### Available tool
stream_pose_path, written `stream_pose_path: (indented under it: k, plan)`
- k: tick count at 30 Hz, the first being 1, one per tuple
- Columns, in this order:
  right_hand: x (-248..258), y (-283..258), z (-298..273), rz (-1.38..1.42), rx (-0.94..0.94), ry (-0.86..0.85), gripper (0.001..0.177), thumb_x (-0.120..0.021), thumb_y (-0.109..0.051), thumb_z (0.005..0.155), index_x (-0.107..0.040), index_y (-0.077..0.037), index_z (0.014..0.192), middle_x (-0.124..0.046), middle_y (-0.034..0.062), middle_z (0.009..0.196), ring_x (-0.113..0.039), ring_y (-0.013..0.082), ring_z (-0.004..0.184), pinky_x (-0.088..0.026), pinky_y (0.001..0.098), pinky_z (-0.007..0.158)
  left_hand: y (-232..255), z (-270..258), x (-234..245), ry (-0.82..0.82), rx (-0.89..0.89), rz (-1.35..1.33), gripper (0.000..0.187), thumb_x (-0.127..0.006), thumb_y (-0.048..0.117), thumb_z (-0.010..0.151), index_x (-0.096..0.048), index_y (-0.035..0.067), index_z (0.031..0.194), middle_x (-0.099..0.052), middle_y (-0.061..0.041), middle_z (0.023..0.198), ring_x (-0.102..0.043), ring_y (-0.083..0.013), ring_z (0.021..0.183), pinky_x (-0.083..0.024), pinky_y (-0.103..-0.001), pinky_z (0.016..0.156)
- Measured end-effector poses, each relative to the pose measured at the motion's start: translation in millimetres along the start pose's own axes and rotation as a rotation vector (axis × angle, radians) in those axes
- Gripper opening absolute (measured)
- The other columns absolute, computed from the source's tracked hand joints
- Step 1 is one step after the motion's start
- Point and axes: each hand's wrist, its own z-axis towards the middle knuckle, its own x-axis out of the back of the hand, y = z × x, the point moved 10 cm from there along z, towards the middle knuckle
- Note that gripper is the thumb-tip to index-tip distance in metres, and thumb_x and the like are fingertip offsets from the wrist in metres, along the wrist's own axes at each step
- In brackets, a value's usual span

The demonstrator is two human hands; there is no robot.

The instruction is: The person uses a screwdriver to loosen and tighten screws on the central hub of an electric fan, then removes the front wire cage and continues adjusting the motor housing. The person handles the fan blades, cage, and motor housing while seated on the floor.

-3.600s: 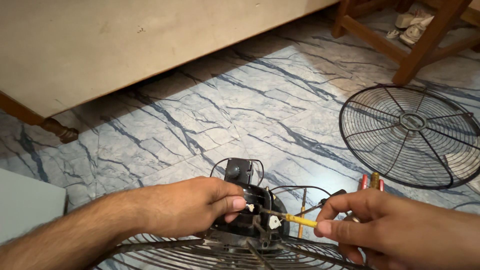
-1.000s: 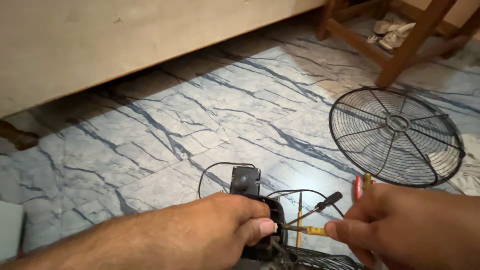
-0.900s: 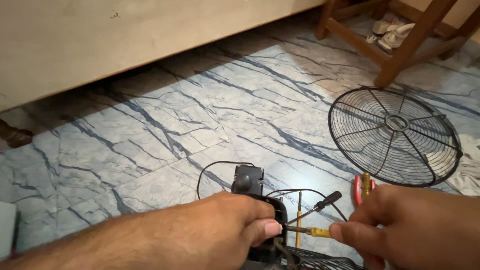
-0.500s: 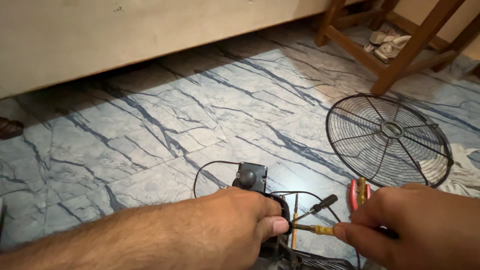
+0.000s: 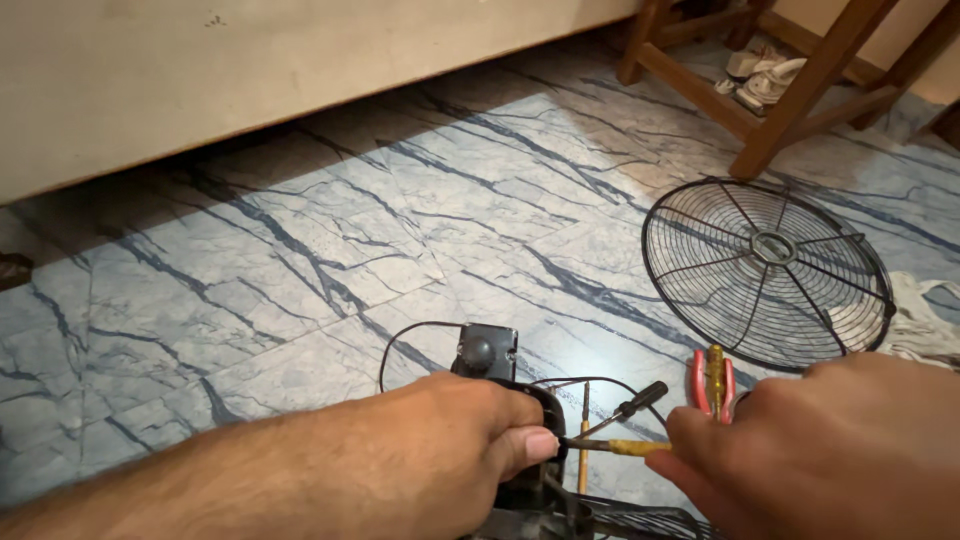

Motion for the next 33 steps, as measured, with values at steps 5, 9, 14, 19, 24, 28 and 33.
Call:
stream_pose_path:
  k: [5, 9, 14, 19, 24, 28, 33]
  plan:
    - [-12.7, -12.1, 1.8, -0.136, 0.178, 0.034, 0.05, -0.03, -0.056, 0.112, -0.057, -0.018, 0.095, -0.059, 0.0002, 0.058, -0.061, 0.0207, 0.049, -0.047, 0.0386, 0.04, 5.8, 7.7, 2.9, 0.016, -0.097, -0.032, 0.046, -0.033, 0.044, 0.109, -0.066, 0.016, 0.125, -0.072, -0.009, 0.103, -0.072, -0.0223, 0.1, -0.057, -0.043, 0.089]
    - [-17.2, -16.4, 3.9, -0.182, 0.266, 0.318, 0.047, -0.036, -0.053, 0.108, -0.06, -0.013, 0.106, -0.063, 0.0034, 0.063, -0.065, 0.025, 0.045, -0.049, 0.0407, 0.028, 0.9, 18.9, 5.0, 0.063, -0.113, -0.039, 0.042, -0.038, 0.045, 0.108, -0.065, 0.021, 0.128, -0.074, -0.008, 0.106, -0.072, -0.0229, 0.103, -0.056, -0.041, 0.091]
    - [-25.7, -31.5, -19.8, -0.551, 0.6, 0.905, 0.037, -0.063, -0.031, 0.085, -0.069, -0.01, 0.115, -0.068, 0.0084, 0.059, -0.064, 0.0239, 0.033, -0.049, 0.0391, 0.018, 9.8, 25.3, 9.0, 0.135, -0.309, -0.111, 0.041, -0.044, 0.047, 0.106, -0.067, 0.02, 0.126, -0.075, -0.007, 0.105, -0.074, -0.0222, 0.1, -0.057, -0.039, 0.089]
    - [-32.3, -30.4, -35.7, -0.508, 0.469, 1.278, 0.017, -0.072, -0.02, 0.092, -0.071, -0.004, 0.098, -0.059, 0.0061, 0.06, -0.048, 0.0142, 0.035, -0.036, 0.0292, 0.022, -1.3, 28.7, 3.3, 0.097, -0.188, -0.083, 0.042, -0.043, 0.046, 0.106, -0.069, 0.016, 0.12, -0.074, -0.01, 0.101, -0.074, -0.0231, 0.099, -0.057, -0.04, 0.088]
    - [-41.1, -34.0, -38.6, -0.531, 0.403, 1.294, 0.02, -0.074, -0.013, 0.083, -0.074, -0.004, 0.1, -0.051, 0.0012, 0.056, -0.049, 0.0148, 0.038, -0.031, 0.0262, 0.027, 5.2, 22.8, 5.2, 0.113, -0.259, -0.11, 0.042, -0.043, 0.045, 0.103, -0.069, 0.014, 0.116, -0.075, -0.012, 0.098, -0.074, -0.0233, 0.096, -0.057, -0.039, 0.088]
    - [-41.9, -36.3, -34.9, -0.73, 0.442, 1.219, 0.035, -0.071, -0.005, 0.076, -0.069, -0.004, 0.111, -0.06, 0.0029, 0.063, -0.054, 0.0137, 0.041, -0.032, 0.0248, 0.03, 1.5, 20.4, 3.4, 0.089, -0.205, -0.112, 0.041, -0.043, 0.044, 0.106, -0.069, 0.016, 0.122, -0.076, -0.01, 0.102, -0.073, -0.0234, 0.1, -0.056, -0.039, 0.09]
    - [-39.3, -37.3, -37.3, -0.873, 0.538, 1.218, 0.044, -0.076, -0.002, 0.074, -0.068, -0.003, 0.117, -0.061, 0.0006, 0.067, -0.062, 0.0144, 0.05, -0.034, 0.0227, 0.033, 6.5, 16.9, 5.3, 0.116, -0.252, -0.102, 0.041, -0.043, 0.042, 0.104, -0.069, 0.014, 0.118, -0.076, -0.011, 0.101, -0.073, -0.0244, 0.099, -0.055, -0.04, 0.091]
